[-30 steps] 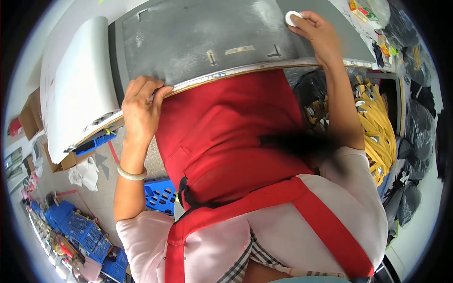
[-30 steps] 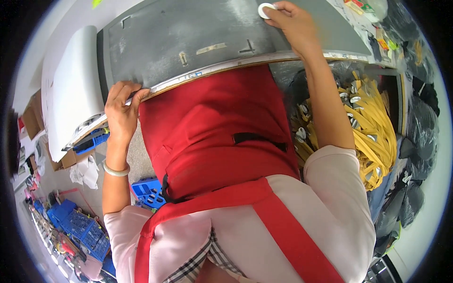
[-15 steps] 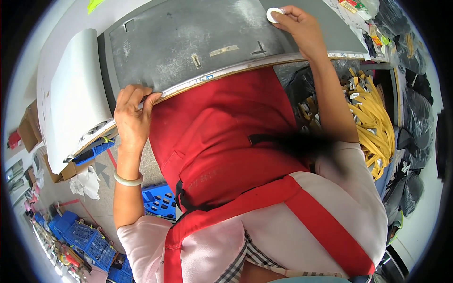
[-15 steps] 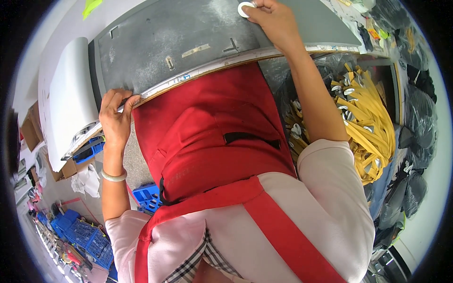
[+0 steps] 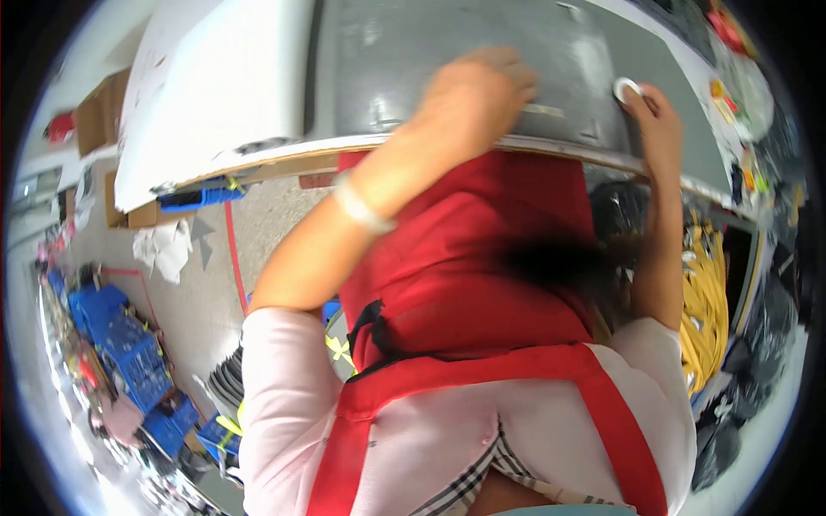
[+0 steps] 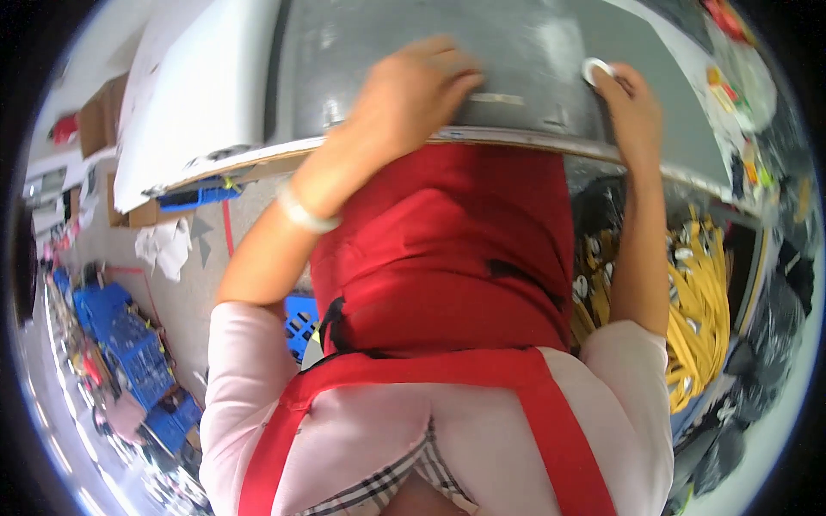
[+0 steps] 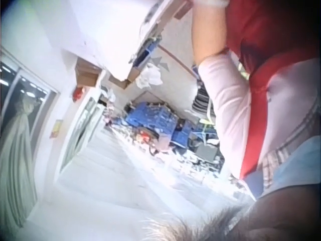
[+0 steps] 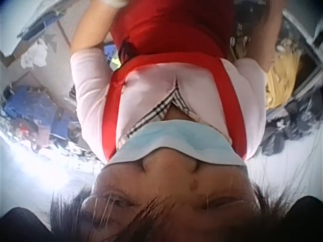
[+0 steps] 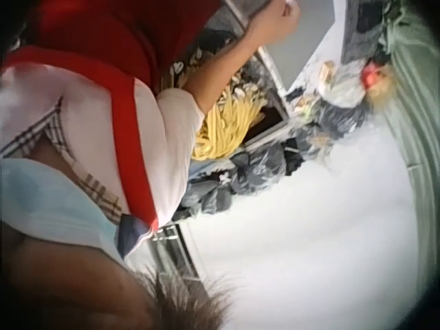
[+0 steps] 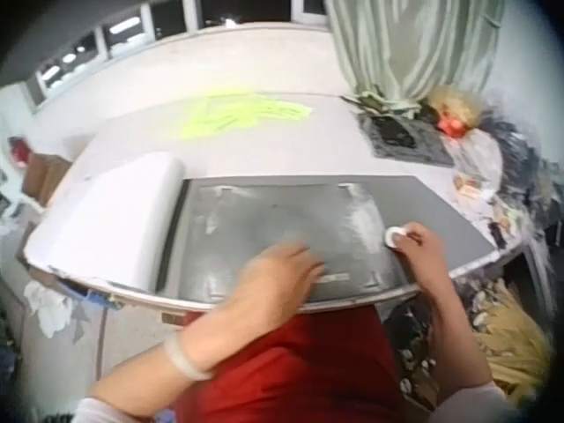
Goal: The person is using a small white sponge to clean rectangular grey panels at a workbench.
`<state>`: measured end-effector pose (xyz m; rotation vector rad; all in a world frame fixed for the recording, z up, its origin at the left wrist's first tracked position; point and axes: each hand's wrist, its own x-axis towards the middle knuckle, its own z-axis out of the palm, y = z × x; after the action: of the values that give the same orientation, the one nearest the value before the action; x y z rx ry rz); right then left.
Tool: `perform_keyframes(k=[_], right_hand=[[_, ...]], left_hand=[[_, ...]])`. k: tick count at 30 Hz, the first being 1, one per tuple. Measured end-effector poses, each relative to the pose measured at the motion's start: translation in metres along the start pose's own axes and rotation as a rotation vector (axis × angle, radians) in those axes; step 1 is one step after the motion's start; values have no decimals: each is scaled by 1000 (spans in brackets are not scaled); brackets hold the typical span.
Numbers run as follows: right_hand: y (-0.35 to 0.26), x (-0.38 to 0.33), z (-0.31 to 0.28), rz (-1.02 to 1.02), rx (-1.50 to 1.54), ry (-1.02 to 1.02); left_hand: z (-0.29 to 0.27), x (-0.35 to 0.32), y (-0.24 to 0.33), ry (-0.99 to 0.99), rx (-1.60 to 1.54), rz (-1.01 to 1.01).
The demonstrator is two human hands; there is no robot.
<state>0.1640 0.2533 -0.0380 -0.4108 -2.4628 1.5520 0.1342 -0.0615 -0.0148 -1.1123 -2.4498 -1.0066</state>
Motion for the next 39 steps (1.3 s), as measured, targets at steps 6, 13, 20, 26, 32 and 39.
perform_keyframes(k=[6,13,20,26,32,39], right_hand=[[4,1,1,0,156,-6],[-39,-43,21,-218,-180,-118],[-46,-58,13,-430,-391,-309],[-43,-59,17,-596,-564,-257],[-41,-61,22,-108,-280,-147],[-57,-48,9,-189,-507,-339]], left_hand=[[64,28,-17,38,233,16],[62,19,-23,85,341,-16],[69,24,-17,-16,395,-77],[69,22,-19,28,382,-61],[68,22,-17,21,391,-60],[67,23,-21,19,372,-71]])
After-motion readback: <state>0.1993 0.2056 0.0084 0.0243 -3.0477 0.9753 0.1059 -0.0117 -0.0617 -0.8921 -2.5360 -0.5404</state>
